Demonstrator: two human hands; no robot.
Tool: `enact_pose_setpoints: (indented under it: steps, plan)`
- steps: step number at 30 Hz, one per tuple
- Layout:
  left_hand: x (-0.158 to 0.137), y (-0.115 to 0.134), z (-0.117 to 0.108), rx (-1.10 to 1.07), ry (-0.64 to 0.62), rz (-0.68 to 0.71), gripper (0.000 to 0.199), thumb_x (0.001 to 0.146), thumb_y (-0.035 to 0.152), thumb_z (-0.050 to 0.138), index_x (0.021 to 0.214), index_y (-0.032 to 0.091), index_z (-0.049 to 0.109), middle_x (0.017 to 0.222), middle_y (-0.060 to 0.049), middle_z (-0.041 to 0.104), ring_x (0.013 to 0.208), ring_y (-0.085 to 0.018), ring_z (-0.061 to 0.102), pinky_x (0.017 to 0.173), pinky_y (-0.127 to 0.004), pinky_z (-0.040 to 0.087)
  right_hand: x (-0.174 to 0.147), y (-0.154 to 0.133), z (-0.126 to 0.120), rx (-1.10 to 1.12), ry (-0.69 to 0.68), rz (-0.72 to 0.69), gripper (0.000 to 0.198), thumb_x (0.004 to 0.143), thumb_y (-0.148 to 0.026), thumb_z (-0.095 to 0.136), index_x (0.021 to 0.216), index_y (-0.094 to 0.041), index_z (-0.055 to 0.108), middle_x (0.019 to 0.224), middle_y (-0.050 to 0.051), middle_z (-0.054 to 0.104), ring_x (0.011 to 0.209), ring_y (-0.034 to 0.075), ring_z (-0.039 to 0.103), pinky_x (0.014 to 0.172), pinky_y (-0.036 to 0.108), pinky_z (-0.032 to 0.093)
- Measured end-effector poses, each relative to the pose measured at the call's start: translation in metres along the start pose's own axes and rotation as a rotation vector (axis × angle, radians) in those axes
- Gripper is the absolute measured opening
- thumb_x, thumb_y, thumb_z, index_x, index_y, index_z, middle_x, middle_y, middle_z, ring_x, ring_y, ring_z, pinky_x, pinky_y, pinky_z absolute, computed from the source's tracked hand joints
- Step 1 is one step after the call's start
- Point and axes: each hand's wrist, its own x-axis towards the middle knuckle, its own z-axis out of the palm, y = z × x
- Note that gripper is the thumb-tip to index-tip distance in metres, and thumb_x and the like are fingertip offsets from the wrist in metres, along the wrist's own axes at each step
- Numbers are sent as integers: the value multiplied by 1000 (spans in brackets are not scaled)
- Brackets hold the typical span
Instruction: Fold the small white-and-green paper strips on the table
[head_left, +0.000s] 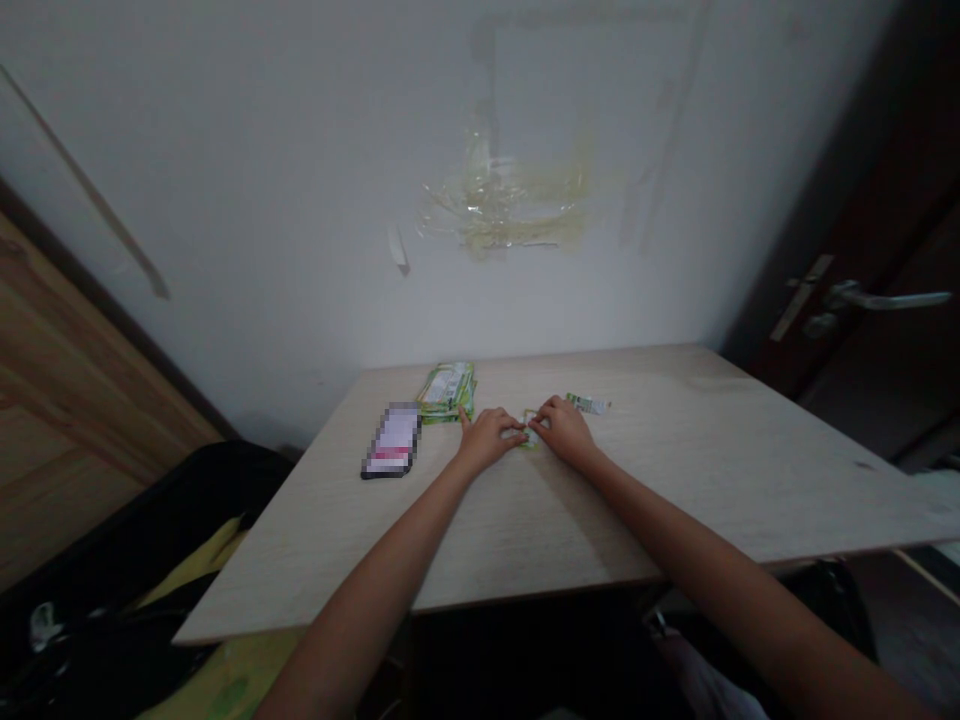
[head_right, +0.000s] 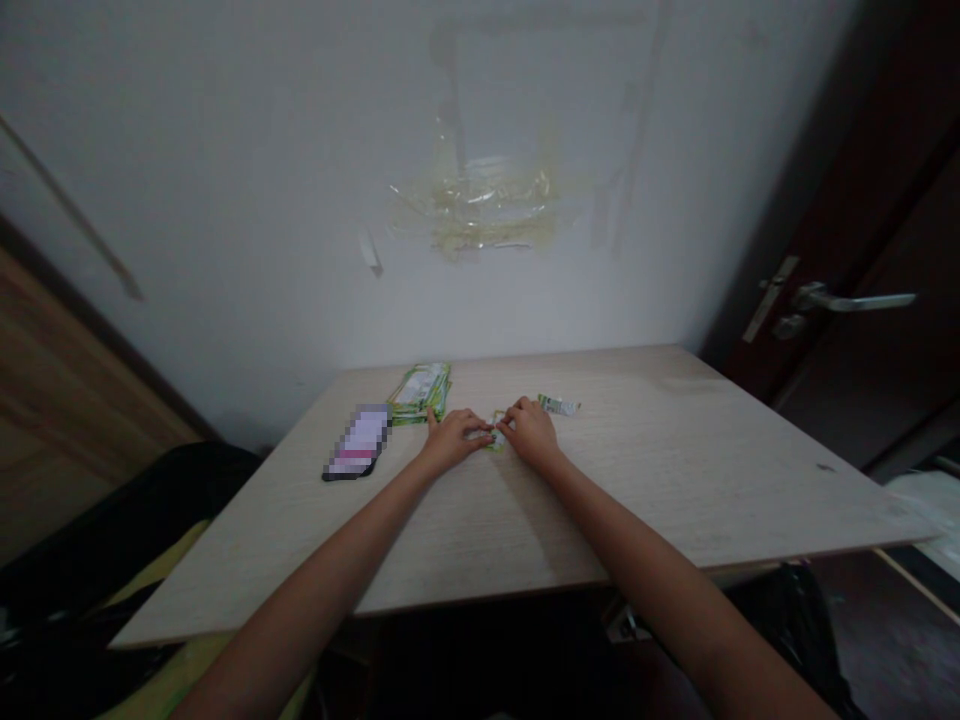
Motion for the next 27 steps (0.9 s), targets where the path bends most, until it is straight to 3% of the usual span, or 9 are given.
enact_pose_setpoints:
  steps: [5,13,27]
  plan:
    - [0,0,1,-4,5,-12,26,87,51,64,104,35,75,110,-1,69,115,-25,57,118,-62,-2,-1,-1,0,-13,-6,6,22,92,-35,60,94,-18,74,106,11,64,102,23,57,93,33,42]
    - [-1,-1,2,1,-2,-1,27,89,50,61,106,35,75,109,-1,69,117,-25,56,119,-58,7,-3,-5,-5,-49,-35,11,27,91,-40,61,100,-18,74,108,10,63,104,22,57,94,31,42]
    - [-2,-1,4,15,5,4,24,91,45,59,108,35,73,111,-1,67,118,-26,56,116,-64,4,-6,3,-2,-38,-64,-45,38,82,-43,70,109,-17,71,114,12,62,106,23,58,97,32,44]
